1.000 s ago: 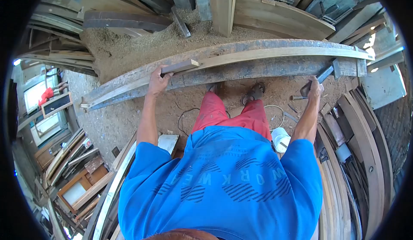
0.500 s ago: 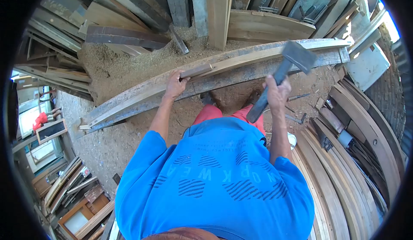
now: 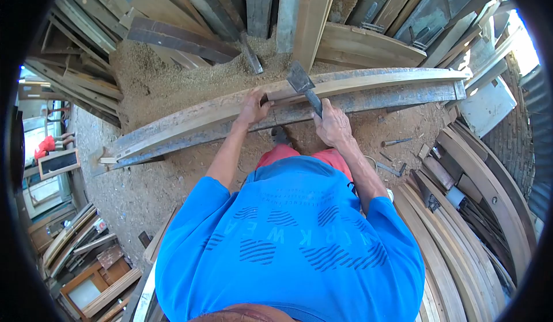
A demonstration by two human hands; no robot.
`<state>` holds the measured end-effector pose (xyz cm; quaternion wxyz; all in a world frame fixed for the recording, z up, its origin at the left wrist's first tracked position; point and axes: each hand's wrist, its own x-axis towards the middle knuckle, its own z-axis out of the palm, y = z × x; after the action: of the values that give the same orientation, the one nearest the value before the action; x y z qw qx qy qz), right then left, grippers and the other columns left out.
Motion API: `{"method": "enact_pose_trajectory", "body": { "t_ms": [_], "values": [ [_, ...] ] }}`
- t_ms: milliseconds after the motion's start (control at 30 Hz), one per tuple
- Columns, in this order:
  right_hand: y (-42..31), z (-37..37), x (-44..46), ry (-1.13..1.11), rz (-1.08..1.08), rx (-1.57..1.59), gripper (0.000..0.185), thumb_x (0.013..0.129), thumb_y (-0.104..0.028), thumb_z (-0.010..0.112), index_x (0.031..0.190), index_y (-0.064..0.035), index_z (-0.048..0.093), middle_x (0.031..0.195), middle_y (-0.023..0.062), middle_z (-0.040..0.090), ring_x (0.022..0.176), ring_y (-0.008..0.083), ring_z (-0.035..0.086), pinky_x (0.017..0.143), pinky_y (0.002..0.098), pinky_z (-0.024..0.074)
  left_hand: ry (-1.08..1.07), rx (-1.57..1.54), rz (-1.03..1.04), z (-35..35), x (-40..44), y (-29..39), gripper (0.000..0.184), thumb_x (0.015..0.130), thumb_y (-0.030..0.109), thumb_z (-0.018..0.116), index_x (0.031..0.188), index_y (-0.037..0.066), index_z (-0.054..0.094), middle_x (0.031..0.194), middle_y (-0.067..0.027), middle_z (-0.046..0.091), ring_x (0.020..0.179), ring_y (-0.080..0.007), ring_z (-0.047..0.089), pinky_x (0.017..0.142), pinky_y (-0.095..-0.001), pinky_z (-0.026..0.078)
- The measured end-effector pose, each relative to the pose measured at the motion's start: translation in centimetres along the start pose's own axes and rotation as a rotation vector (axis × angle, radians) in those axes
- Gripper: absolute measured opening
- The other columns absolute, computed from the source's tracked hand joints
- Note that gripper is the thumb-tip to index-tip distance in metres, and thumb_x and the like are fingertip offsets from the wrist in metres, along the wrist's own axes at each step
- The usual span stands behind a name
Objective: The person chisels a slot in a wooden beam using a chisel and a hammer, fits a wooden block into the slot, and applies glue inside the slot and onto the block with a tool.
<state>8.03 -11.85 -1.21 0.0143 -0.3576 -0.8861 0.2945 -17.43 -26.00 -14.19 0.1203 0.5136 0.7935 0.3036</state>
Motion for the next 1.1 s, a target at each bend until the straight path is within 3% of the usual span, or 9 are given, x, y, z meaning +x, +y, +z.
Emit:
{"method": "enact_pose_trajectory", "body": {
  "t_ms": [100, 233, 500, 600, 800, 900, 1100],
  "values": [
    [-1.3, 1.1, -0.4, -0.011, -0.001, 0.022, 0.032, 0.094, -0.022, 0.064, 0.109, 0.0023, 0.050, 0.085, 0.0304, 0.067, 0.085, 0.0498, 0.066, 0.076, 0.0584, 0.0499, -0.148, -0.387, -0.105, -1.2, 0.3, -0.6, 0.040, 0.081, 0.020, 0.079, 0.116, 0.006, 0.064, 0.108, -0.0166, 0.069, 0.111, -0.0367, 0.063, 0.108, -0.0460, 0.044],
    [-1.5, 2.7, 1.4, -0.139, -0.070, -0.070, 0.032, 0.094, -0.023, 0.064, 0.108, 0.0026, 0.050, 0.086, 0.0292, 0.067, 0.085, 0.0494, 0.066, 0.076, 0.0584, 0.0501, -0.185, -0.275, -0.028, -2.4, 0.4, -0.1, 0.036, 0.079, 0.018, 0.080, 0.110, 0.005, 0.065, 0.101, -0.0162, 0.069, 0.102, -0.0364, 0.065, 0.097, -0.0457, 0.049],
    [-3.6, 3.2, 0.5, -0.100, -0.054, -0.028, 0.037, 0.093, -0.022, 0.064, 0.114, 0.0045, 0.050, 0.087, 0.0296, 0.068, 0.088, 0.0500, 0.066, 0.079, 0.0582, 0.0509, -0.112, -0.284, 0.009, -1.9, 0.6, 0.2, 0.028, 0.080, 0.022, 0.079, 0.096, 0.003, 0.066, 0.090, -0.0177, 0.068, 0.094, -0.0369, 0.065, 0.084, -0.0446, 0.052],
    [-2.8, 3.8, 1.3, -0.134, -0.025, -0.034, 0.035, 0.093, -0.022, 0.064, 0.112, 0.0041, 0.050, 0.086, 0.0297, 0.067, 0.088, 0.0504, 0.066, 0.078, 0.0590, 0.0503, -0.110, -0.298, 0.043, -2.1, 0.7, 0.0, 0.028, 0.085, 0.022, 0.079, 0.101, 0.001, 0.068, 0.099, -0.0155, 0.070, 0.092, -0.0318, 0.067, 0.085, -0.0409, 0.053],
    [-3.1, 3.7, 0.6, -0.088, 0.060, -0.030, 0.033, 0.092, -0.021, 0.064, 0.109, 0.0035, 0.050, 0.086, 0.0310, 0.067, 0.086, 0.0511, 0.066, 0.078, 0.0605, 0.0499, -0.099, -0.121, 0.146, -2.4, 1.0, 0.0, 0.030, 0.084, 0.021, 0.079, 0.105, 0.001, 0.069, 0.100, -0.0167, 0.070, 0.097, -0.0353, 0.066, 0.088, -0.0430, 0.052],
    [-1.6, 4.3, 0.6, -0.094, 0.075, -0.039, 0.033, 0.093, -0.022, 0.064, 0.108, 0.0031, 0.050, 0.085, 0.0313, 0.067, 0.085, 0.0512, 0.066, 0.077, 0.0607, 0.0499, -0.069, -0.226, 0.144, -1.8, 1.0, -0.1, 0.026, 0.083, 0.020, 0.076, 0.101, 0.004, 0.069, 0.091, -0.0173, 0.068, 0.096, -0.0396, 0.062, 0.093, -0.0470, 0.048],
    [-2.7, 4.3, 0.0, -0.011, 0.083, -0.018, 0.032, 0.091, -0.020, 0.064, 0.107, 0.0032, 0.050, 0.085, 0.0318, 0.067, 0.086, 0.0512, 0.066, 0.077, 0.0608, 0.0505, -0.159, -0.115, 0.094, -2.2, 1.1, 0.1, 0.030, 0.084, 0.022, 0.075, 0.107, 0.004, 0.069, 0.098, -0.0173, 0.066, 0.104, -0.0396, 0.061, 0.096, -0.0463, 0.048]
  ]
}}
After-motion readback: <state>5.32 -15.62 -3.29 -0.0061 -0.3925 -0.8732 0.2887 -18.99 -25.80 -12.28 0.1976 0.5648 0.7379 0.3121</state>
